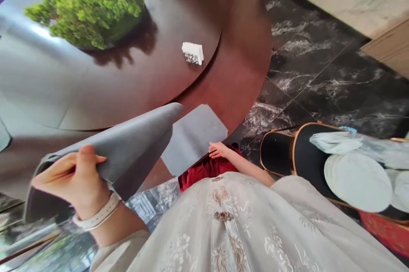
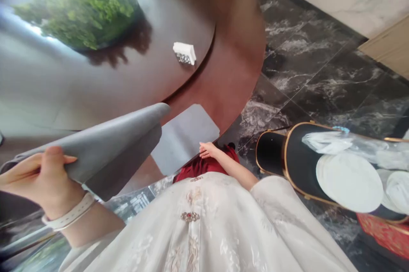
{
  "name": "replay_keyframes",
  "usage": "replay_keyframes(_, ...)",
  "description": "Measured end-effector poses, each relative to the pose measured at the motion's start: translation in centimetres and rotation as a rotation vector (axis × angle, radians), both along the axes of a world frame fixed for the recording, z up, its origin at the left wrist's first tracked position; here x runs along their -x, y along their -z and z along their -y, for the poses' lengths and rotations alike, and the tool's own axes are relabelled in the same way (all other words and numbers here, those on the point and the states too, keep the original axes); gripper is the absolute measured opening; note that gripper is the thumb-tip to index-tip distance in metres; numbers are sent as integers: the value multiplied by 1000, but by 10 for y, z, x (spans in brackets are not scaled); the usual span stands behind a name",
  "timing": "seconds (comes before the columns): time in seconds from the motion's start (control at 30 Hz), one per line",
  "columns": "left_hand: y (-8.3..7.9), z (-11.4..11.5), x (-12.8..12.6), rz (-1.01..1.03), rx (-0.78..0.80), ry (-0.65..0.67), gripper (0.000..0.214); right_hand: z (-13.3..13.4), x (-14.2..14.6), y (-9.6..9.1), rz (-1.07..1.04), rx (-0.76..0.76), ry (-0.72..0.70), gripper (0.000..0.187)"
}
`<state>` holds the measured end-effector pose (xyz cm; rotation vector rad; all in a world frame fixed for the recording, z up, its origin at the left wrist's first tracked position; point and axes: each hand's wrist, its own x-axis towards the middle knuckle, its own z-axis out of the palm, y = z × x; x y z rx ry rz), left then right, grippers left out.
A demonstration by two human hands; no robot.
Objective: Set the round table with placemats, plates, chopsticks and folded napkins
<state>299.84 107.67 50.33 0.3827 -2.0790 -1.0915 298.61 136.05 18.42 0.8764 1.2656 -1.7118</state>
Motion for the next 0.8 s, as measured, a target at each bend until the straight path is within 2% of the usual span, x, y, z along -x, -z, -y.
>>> replay_keyframes(0.07,5,-47,28,-86,13,54,37,-58,45,-26,-222,25,127,25)
replay_keyframes(0.13,11,-93,55,-18,-14,176,35,-119,93,-58,-418,107,221,34)
replay_keyframes(0.23,24,-153,93,112,-64,350,40,-197,155,-106,-582,237,118,47)
replay_keyframes(0.33,42,-201,132,171,-117,471,43,-251,194,-132,-666,219,52,47)
replay_keyframes(0.4,56,-227,155,197,-159,528,38,-274,214,-135,-670,190,95,50)
replay_keyframes(0.5,75,-262,187,269,-213,583,31,-302,246,-124,-657,152,170,51)
replay_keyframes(0.6,89,-291,218,288,-309,525,31,-324,290,-118,-700,151,221,50)
replay_keyframes(0.67,92,-304,243,245,-420,457,32,-338,328,-122,-751,170,252,49)
replay_keyframes(0.8,105,-329,299,138,-696,400,81,-365,421,-130,-841,197,347,49)
